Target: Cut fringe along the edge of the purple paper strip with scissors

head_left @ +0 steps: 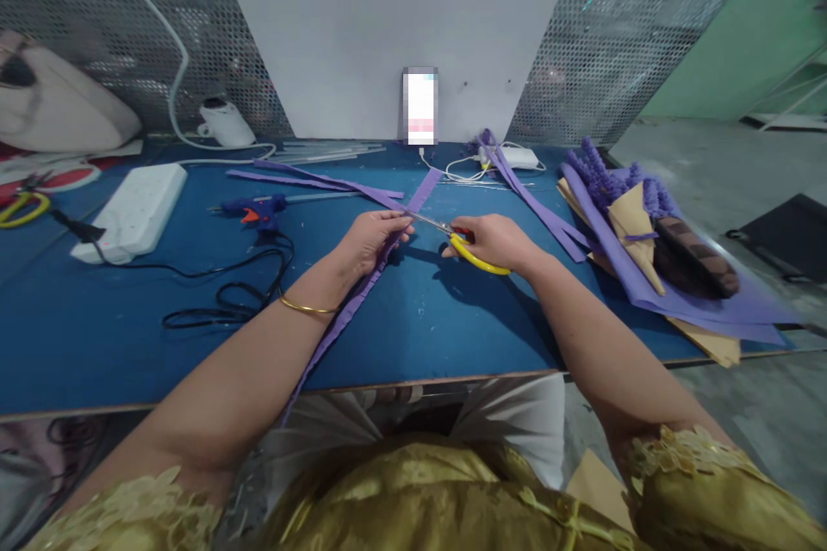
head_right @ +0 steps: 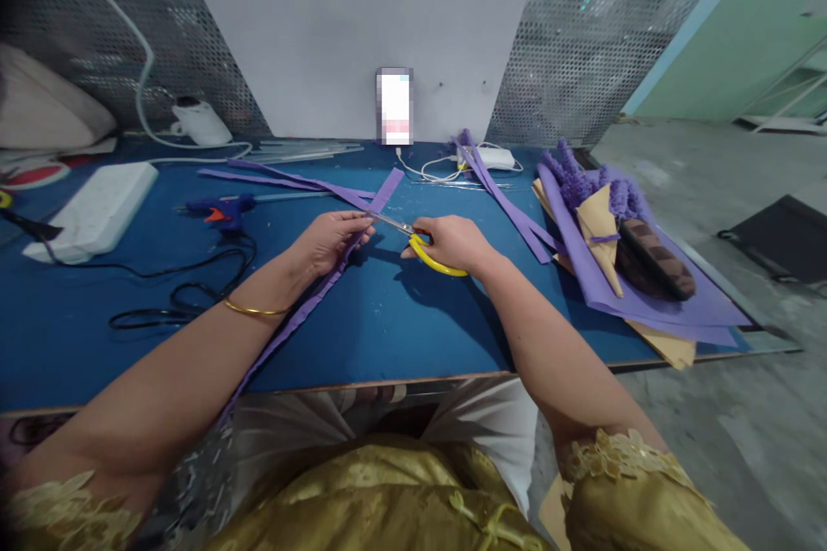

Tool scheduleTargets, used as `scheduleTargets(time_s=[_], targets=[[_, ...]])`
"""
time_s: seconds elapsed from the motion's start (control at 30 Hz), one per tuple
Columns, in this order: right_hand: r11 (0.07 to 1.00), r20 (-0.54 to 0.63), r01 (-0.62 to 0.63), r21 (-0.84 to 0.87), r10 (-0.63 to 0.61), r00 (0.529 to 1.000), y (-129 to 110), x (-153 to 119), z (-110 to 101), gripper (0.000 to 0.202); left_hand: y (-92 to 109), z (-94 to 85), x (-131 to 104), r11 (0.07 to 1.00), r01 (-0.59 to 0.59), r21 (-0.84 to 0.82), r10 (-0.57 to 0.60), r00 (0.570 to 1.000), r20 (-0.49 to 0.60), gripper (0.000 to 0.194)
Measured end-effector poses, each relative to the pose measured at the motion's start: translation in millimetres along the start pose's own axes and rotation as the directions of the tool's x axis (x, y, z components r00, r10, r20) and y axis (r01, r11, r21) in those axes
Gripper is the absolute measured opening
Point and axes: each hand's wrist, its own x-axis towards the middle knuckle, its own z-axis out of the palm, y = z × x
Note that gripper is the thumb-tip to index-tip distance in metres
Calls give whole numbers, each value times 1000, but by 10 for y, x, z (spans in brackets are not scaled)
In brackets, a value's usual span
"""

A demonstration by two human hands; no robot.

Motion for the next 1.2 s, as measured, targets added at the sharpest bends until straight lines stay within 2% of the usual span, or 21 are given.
scheduleTargets(time_s=[0.6, 1.2], targets=[[999, 7, 7, 52, -7, 1000, -42, -32, -54, 41, 4, 15, -2, 1000, -20, -18, 19, 999, -33, 8], [978, 55, 36, 207, -48, 997, -15, -35, -74, 41, 39, 41, -37, 1000, -6, -12, 6, 999, -43, 6]])
